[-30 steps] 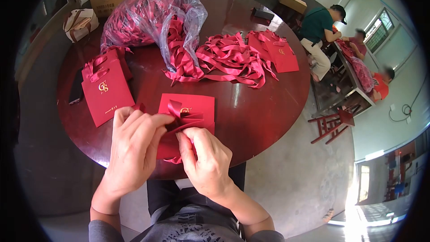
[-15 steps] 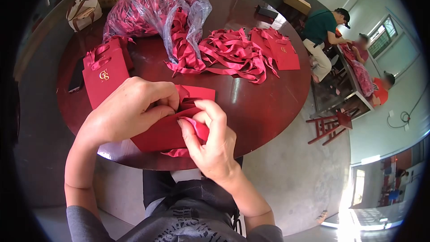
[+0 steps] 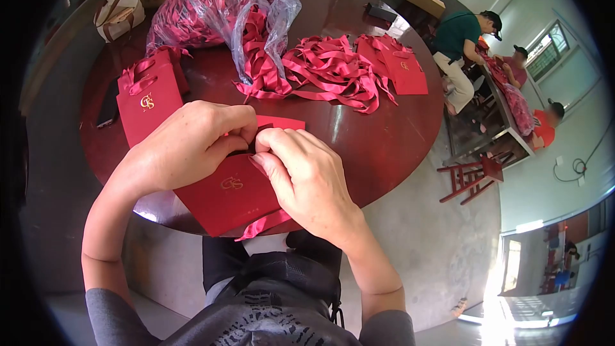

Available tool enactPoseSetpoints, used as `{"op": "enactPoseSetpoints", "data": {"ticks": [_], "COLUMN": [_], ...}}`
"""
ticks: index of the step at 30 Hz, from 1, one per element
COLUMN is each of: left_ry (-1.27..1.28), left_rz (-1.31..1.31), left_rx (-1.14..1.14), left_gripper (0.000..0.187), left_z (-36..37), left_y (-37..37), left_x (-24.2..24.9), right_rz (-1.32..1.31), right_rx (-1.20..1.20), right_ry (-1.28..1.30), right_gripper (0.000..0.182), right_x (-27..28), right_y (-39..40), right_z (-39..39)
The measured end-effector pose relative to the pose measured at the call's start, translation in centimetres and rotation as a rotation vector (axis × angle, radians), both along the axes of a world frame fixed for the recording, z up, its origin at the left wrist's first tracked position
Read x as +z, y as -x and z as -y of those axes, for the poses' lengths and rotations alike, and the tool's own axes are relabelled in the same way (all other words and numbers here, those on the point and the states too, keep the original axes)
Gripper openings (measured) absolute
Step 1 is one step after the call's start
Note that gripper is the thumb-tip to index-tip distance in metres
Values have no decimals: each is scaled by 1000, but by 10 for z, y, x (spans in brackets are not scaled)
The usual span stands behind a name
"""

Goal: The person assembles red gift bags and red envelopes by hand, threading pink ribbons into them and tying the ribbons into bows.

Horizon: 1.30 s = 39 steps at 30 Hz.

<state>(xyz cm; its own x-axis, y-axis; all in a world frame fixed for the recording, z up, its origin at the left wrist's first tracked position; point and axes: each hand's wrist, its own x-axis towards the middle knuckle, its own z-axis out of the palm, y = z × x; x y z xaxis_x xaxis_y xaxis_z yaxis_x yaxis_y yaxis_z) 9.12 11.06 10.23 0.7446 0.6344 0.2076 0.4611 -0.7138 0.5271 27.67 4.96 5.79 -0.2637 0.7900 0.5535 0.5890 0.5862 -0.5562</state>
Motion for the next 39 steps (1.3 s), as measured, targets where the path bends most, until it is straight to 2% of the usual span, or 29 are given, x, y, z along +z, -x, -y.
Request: {"op": "enactPoseSetpoints", "data": {"ticks": [5,8,11,13,15,19,22,23,25,27,29,30,31,33,36,39], "left_ry": [-74,-254,-210,-339,-236,-222,51,53,-40,38,-86,-212,-259,-225,-105,-82], "left_rz": [-25,-37,-77,-9,94,172,247,247,540,493,245,170,125,173,311,279], "left_rx": [-16,92,42,133,131,230,266,270,271,253,98,132,223,332,350,311], "left_gripper": [8,7,7,7,7,8,12,12,18,20,30,37,33,34,35,33], "left_z": [-5,-14,-20,-38,-60,-78,-81,-76,-52,-15,17,33,45,47,37,28], "left_y": [0,3,6,8,12,12,15,19,27,43,58,55,50,52,50,51], "left_x": [4,16,27,23,26,12,-4,-9,-14,-3,-7,-13,-21,-40,-58,-66], "right_rz": [56,98,123,125,152,104,75,32,9,-59,-137,-144,-146,-129,-110,-108], "right_rx": [69,95,105,113,82,64,59,43,41,35,-11,-18,-25,-30,-36,-56], "right_ry": [-4,9,2,-17,-13,2,34,66,86,93,148,153,161,145,138,154], "right_gripper": [9,8,8,8,8,7,6,6,5,6,5,5,4,5,5,5], "right_x": [8,15,14,14,17,12,8,7,3,-2,-9,-10,-11,-16,-20,-25], "right_y": [-3,-5,-7,-5,-5,-4,-4,-5,-6,-6,-5,-3,-3,0,1,-1], "right_z": [-7,-8,-9,-9,-6,-9,-8,-8,-11,-15,-19,-22,-23,-25,-25,-28]}}
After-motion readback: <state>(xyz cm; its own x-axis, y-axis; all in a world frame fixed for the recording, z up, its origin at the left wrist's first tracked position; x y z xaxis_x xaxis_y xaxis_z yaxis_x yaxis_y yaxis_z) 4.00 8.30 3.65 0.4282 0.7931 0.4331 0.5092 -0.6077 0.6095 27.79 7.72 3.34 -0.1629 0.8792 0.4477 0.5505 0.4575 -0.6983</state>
